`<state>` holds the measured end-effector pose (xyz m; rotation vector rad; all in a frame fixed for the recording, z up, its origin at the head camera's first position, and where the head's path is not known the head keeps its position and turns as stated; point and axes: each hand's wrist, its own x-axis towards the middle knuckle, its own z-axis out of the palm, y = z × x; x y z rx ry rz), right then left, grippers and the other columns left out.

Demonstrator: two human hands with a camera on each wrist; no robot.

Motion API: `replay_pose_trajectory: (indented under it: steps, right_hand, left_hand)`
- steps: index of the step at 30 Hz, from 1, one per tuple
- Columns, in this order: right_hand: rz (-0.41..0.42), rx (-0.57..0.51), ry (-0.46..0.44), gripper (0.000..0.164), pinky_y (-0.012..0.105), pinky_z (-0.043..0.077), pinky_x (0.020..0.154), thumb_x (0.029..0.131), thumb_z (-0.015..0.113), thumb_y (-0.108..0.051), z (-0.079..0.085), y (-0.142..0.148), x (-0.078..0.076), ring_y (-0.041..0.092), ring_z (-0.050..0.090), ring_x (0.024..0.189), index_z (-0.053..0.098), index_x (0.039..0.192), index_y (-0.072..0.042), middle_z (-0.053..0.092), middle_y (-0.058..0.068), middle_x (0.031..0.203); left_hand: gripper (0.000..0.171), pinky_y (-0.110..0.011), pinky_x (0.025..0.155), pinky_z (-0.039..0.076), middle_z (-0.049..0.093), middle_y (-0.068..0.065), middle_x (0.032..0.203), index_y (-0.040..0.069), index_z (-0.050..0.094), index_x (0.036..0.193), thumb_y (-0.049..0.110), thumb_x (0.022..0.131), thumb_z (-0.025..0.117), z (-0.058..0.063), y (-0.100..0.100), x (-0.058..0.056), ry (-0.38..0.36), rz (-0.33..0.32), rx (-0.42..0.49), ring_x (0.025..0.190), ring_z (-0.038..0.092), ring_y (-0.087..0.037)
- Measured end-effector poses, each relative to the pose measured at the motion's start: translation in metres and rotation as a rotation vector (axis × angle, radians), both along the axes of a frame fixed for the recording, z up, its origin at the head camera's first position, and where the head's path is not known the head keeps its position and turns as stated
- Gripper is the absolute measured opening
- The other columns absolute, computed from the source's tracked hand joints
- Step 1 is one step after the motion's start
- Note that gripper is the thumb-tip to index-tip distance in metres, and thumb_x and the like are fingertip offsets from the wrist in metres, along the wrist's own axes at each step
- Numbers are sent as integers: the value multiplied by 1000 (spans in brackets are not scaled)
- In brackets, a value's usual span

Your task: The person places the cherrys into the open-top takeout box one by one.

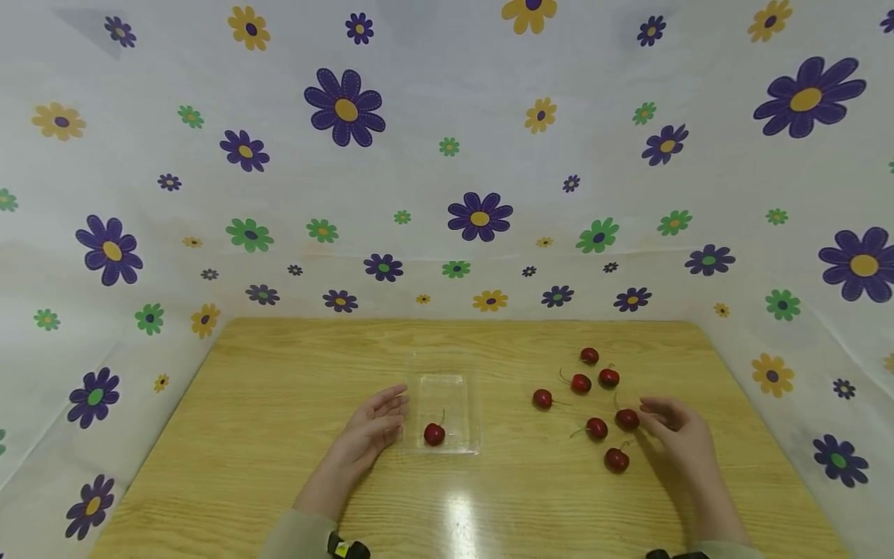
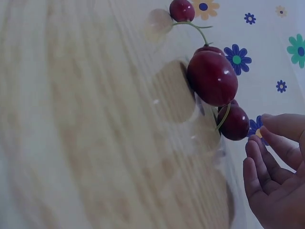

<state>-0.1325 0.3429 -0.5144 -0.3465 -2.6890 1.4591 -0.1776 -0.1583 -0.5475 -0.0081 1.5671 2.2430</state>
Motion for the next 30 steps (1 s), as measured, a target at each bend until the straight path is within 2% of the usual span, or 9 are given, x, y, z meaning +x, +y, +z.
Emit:
replay_pose_trajectory:
  steps: [7,9,14,17,21,30]
  right_hand:
    - [0,-10,-17,47,4,42,82,104,71,-23,-7,5,0,-18,56,89,60,138,7,59,-40,95]
    - [11,1,-39,50,5,43,81,104,70,-28,-6,5,1,-17,56,89,59,140,6,60,-38,98]
    - [26,-2,-134,58,16,50,80,104,69,-38,-2,0,2,-9,57,93,56,146,0,67,-17,109]
    - [32,15,-155,58,18,51,80,104,70,-38,-1,-2,1,-6,57,93,56,146,-1,69,-4,114]
    - [52,52,-152,58,16,48,82,103,72,-36,0,-3,-1,-8,56,92,58,145,0,71,3,119]
    - [64,73,-138,52,16,49,79,102,73,-29,-1,-7,-2,-5,57,90,61,142,1,71,5,115]
  left_hand:
    - [63,-16,82,55,59,5,127,-7,33,160,-9,101,54,2,0,1,1,-8,4,109,60,-4]
    - [63,-16,82,55,59,5,127,-7,33,160,-9,100,54,3,0,1,-2,-3,-2,109,60,-5]
    - [64,-16,82,55,58,5,128,-7,32,160,-10,100,53,1,-1,0,-6,-5,-8,109,59,-5]
    - [64,-16,82,55,58,5,127,-7,32,160,-10,100,52,1,0,0,-11,-4,-7,108,58,-5]
    - [63,-16,81,55,58,5,127,-7,33,160,-10,100,52,2,0,-1,-14,-1,-5,108,59,-5]
    - [64,-16,82,54,56,4,129,-7,30,161,-10,101,52,2,-1,-1,-11,-11,-16,109,58,-5]
